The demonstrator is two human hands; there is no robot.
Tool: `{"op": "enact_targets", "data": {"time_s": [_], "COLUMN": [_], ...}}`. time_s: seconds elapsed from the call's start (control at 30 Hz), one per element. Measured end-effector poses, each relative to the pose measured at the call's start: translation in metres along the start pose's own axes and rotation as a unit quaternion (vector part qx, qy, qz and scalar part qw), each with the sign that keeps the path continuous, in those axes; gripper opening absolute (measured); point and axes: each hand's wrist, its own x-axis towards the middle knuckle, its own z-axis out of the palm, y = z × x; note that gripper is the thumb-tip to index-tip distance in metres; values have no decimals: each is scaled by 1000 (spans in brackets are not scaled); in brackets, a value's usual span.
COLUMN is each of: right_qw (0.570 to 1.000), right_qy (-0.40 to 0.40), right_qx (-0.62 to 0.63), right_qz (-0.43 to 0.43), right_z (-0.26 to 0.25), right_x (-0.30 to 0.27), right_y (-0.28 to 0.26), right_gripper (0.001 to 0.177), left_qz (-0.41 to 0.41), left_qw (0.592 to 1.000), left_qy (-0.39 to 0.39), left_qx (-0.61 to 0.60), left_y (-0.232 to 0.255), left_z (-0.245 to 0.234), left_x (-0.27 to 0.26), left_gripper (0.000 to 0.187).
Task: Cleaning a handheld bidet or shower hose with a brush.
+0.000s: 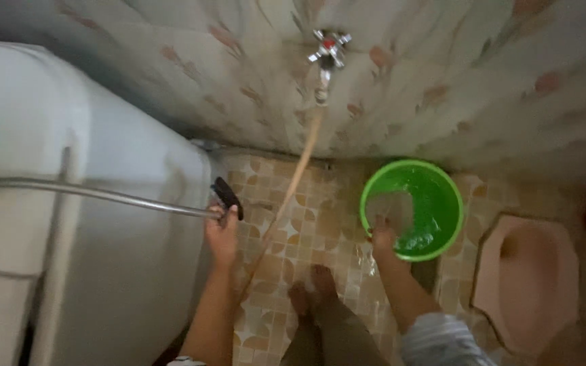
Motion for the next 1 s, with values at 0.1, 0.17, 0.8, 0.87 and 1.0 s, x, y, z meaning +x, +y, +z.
{"op": "enact_targets", "data": {"time_s": [0.1, 0.17, 0.8, 0.87, 1.0], "right_qw": [980, 943, 858, 875, 912], "right_qy": [3, -67, -418, -417, -366], "right_qx": [-54, -29, -203, -118, 6], "right_qz": [-190, -324, -218, -216, -185], "right_z": [19, 51, 232, 255, 231], "right_x": [-7, -86, -319, -263, -300], "right_y": [9, -43, -243, -210, -246], "right_gripper": [51, 44, 55, 54, 46], "left_qz": [15, 0, -77, -75, -79], "left_qw": [1000, 1000, 995, 993, 986], "left_qy": [12, 17, -9, -2, 20], "left_qx": [15, 19, -63, -86, -145], "left_y": [-4, 0, 54, 82, 94], "left_z": [0, -3, -1, -7, -19], "left_x": [3, 0, -15, -13, 5], "left_gripper": [31, 33, 26, 29, 43]}}
